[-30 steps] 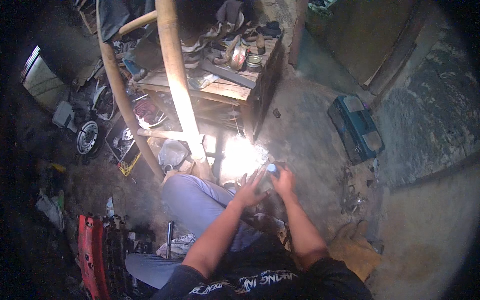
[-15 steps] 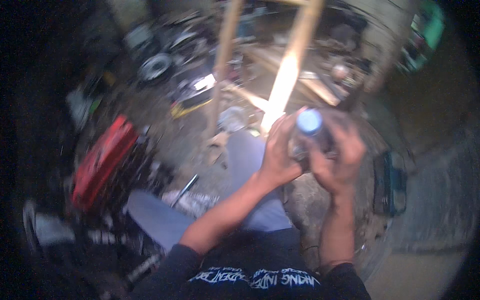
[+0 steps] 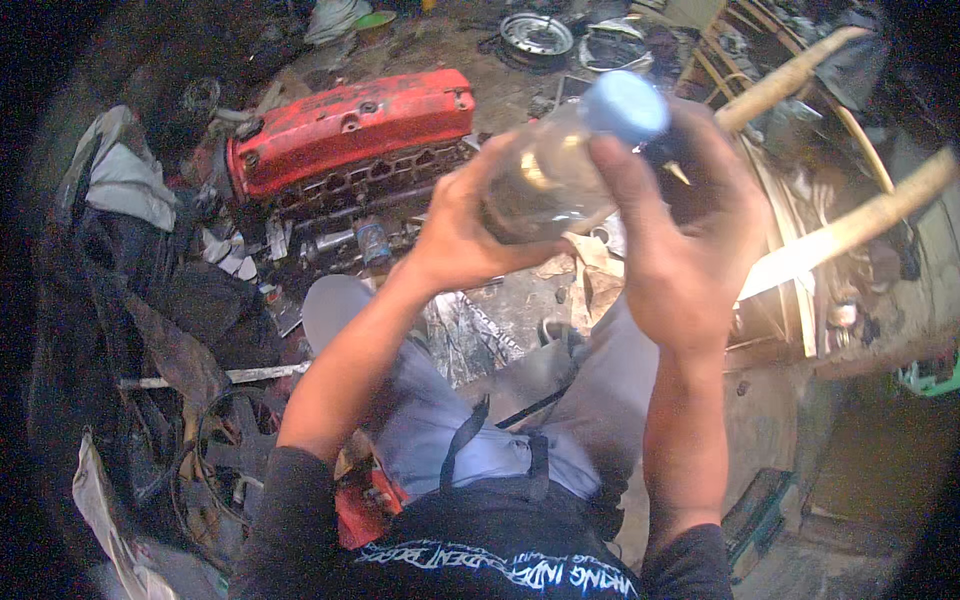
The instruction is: The person sits on the floor in a cluttered workshop and works on a red engine block. They pour liquid from a plastic bottle into the engine, handle a small metal part, and wipe the engine surface with a cloth.
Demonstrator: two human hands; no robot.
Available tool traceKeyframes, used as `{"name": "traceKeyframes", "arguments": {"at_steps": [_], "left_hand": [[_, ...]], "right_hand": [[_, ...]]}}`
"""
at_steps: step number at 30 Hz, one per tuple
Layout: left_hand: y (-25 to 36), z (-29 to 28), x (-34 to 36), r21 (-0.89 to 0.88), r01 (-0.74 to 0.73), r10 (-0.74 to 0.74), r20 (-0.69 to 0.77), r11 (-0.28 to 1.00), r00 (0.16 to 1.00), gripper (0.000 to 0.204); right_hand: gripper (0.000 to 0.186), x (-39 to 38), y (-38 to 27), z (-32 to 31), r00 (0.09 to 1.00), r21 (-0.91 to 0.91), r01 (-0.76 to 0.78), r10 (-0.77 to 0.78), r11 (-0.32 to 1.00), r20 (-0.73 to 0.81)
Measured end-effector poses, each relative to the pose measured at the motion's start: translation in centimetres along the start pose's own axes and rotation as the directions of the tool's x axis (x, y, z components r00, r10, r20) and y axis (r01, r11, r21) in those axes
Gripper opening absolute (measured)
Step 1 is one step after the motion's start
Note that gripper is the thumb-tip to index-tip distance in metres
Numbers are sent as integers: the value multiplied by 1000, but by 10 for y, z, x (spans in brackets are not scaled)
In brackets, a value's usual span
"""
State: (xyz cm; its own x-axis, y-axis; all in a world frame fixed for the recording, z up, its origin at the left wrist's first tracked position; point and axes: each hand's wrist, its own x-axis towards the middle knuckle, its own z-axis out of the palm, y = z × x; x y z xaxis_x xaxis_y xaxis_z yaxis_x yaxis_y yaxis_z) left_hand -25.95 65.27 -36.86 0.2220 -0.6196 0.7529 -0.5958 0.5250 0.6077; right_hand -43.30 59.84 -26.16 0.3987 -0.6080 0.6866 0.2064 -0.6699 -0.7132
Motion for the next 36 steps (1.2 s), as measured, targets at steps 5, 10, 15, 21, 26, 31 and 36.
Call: {"name": "traceKeyframes", "arguments": {"at_steps": [5, 10, 15, 21, 26, 31, 36], "left_hand": [[-60, -42, -44, 5, 291, -288, -137, 957, 948, 95], [-105, -42, -90, 23, 435, -423, -198, 900, 884, 93], [-143, -24, -152, -55, 733, -732, -143, 678, 666, 95], [-146, -13, -223, -63, 885, -887, -70, 461, 457, 95], [-136, -23, -242, 42, 851, -847, -80, 523, 525, 94], [-150, -37, -244, 93, 797, -793, -86, 597, 604, 95], [-159, -46, -226, 141, 744, -744, -61, 654, 665, 94]], "right_hand": [[31, 28, 70, 72, 957, -185, 94, -38, 978, 286], [37, 38, 143, 124, 847, -298, 157, 27, 942, 531], [31, -6, 226, 153, 720, -212, -100, 218, 972, 658], [38, -46, 246, 166, 415, -303, 49, 256, 952, 873], [38, -47, 239, 173, 198, -351, 138, 322, 926, 926], [28, -48, 241, 171, 307, -273, 72, 240, 959, 921], [32, -37, 249, 163, 305, -148, 94, 113, 984, 946]]}}
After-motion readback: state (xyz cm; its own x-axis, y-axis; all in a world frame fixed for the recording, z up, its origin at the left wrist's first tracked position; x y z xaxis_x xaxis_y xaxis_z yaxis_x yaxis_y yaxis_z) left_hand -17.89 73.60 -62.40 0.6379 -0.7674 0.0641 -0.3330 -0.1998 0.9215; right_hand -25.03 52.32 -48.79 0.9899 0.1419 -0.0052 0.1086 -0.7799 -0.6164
